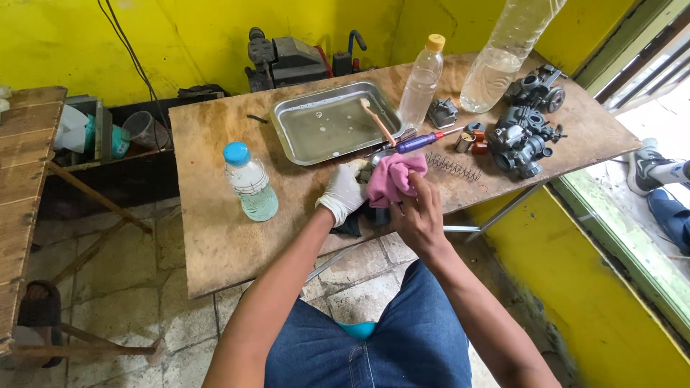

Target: The person cleans a carburetor by hand using a pink cloth and a toothbrush. They wipe the exterior, scrub the interior, and rinse the toothbrush in a tray of liquid. The person also handles a small metal spring and other carburetor parts on the table.

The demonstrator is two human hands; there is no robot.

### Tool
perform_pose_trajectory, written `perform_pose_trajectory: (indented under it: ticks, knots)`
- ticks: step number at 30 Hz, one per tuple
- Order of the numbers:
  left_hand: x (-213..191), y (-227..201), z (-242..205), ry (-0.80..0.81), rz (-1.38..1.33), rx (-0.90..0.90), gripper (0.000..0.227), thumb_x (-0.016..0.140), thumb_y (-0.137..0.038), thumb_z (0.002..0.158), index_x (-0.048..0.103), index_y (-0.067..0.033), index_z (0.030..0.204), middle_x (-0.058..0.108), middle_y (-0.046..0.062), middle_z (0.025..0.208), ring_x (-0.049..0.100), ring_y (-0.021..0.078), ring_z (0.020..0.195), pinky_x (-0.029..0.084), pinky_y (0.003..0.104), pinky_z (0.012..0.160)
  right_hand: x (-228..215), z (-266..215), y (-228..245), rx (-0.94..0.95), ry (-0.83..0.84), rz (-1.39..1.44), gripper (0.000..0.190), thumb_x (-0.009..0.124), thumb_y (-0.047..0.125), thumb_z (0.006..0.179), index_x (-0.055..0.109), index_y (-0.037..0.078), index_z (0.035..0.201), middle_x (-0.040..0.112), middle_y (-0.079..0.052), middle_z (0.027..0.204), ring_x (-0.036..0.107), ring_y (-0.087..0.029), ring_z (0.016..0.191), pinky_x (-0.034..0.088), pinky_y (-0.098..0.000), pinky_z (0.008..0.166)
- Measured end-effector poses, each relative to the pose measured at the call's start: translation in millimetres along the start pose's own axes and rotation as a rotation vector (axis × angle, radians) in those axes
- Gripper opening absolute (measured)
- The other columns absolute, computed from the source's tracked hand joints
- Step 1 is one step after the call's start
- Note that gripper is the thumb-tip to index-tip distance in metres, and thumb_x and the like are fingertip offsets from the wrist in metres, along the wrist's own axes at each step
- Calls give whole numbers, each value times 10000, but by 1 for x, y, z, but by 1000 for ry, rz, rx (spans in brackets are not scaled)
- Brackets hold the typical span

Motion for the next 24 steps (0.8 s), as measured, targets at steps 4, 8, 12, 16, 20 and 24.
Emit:
perform_pose_trajectory:
  ticks: [4, 8, 12, 16, 20, 24]
  knots:
    - [10, -3, -2, 19, -15, -8, 382, 936, -177, 675, 744, -160, 1004, 747, -49, 760, 682, 41, 674, 586, 192, 655, 3, 3, -8, 57, 53, -59, 324, 848, 191, 708, 700, -30, 893, 579, -273, 1233, 642, -423, 910, 543, -473, 767]
    - [13, -11, -8, -26, 8, 126, 284, 845, -146, 777, 759, -126, 1046, 770, 55, 873, 714, 113, 840, 592, 285, 772, 8, -6, -33, 188, 88, 37, 209, 724, 105, 816, 603, -51, 745, 552, -298, 1258, 650, -452, 978, 543, -451, 826]
    - [8, 11, -4, -83, 51, 136, 157, 785, -173, 853, 776, -124, 1002, 761, 63, 869, 719, 147, 811, 592, 302, 744, 9, -3, -65, 504, 114, 370, 309, 726, 54, 870, 473, -13, 706, 546, -222, 1120, 639, -432, 948, 520, -430, 832]
    - [-2, -3, -10, -135, 89, 125, 126, 768, -218, 881, 766, -157, 991, 747, 41, 874, 700, 132, 824, 574, 301, 784, 5, 10, -60, 572, 120, 475, 257, 818, 78, 819, 582, 10, 741, 552, -209, 1108, 618, -420, 1021, 478, -468, 920]
    - [-3, -17, -14, -146, 102, 162, 25, 761, -198, 867, 764, -177, 881, 722, -3, 759, 677, 88, 727, 566, 258, 691, 11, 2, -62, 546, 107, 507, 298, 860, 56, 781, 567, 33, 735, 552, -189, 1103, 607, -400, 1047, 463, -465, 933]
    - [-6, -31, -18, -148, 159, 215, 97, 728, -199, 880, 761, -200, 788, 733, 11, 704, 724, 138, 732, 575, 271, 698, 12, 5, -57, 485, 79, 434, 329, 815, 69, 829, 513, 54, 700, 549, -197, 1063, 605, -410, 942, 483, -436, 844]
Point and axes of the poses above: each hand's wrist, its own z-axis towards the middle knuckle, its own x-axis out of the palm, y = z × x, the point moved 10 cm from there along z, towards the middle knuckle
